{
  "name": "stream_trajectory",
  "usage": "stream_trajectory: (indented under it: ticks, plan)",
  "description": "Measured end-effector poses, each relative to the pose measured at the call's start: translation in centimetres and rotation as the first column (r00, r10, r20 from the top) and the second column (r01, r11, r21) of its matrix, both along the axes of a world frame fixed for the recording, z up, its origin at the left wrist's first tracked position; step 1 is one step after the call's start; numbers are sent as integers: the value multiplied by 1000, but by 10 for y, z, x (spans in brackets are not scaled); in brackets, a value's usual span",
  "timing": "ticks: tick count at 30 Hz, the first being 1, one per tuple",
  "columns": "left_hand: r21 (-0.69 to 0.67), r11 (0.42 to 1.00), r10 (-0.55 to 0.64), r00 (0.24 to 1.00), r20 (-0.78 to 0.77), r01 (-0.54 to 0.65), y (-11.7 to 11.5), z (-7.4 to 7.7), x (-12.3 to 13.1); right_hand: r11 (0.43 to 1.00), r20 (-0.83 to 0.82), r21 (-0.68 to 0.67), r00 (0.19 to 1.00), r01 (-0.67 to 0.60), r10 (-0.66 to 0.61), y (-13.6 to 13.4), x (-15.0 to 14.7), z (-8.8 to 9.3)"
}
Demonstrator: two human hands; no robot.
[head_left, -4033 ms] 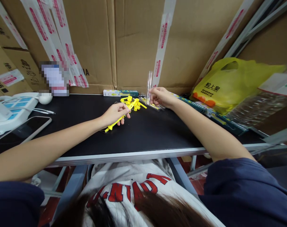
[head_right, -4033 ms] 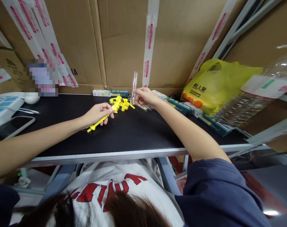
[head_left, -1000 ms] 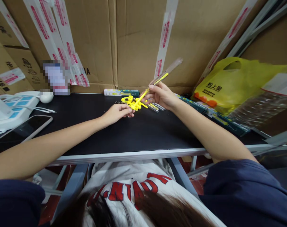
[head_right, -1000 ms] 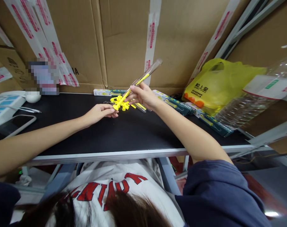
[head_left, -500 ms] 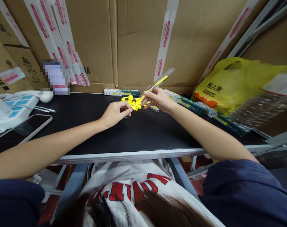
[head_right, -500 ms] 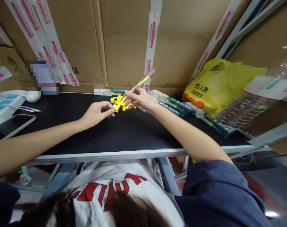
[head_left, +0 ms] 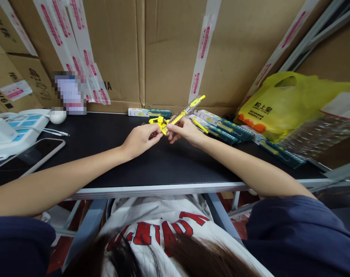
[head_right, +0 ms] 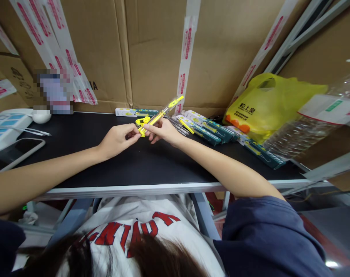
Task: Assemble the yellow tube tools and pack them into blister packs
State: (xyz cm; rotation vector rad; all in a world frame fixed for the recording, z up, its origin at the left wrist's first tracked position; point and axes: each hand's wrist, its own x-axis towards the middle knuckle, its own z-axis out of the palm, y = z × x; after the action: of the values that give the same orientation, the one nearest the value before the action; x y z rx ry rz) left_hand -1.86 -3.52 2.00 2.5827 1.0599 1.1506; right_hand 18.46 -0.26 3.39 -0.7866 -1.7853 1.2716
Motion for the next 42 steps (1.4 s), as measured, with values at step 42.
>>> stream_trajectory:
  ticks: [42]
  plan:
    - [-146, 986, -33, 962, 273, 75, 6, 0, -1, 999, -88, 7, 995, -53, 54, -2, 2, 0]
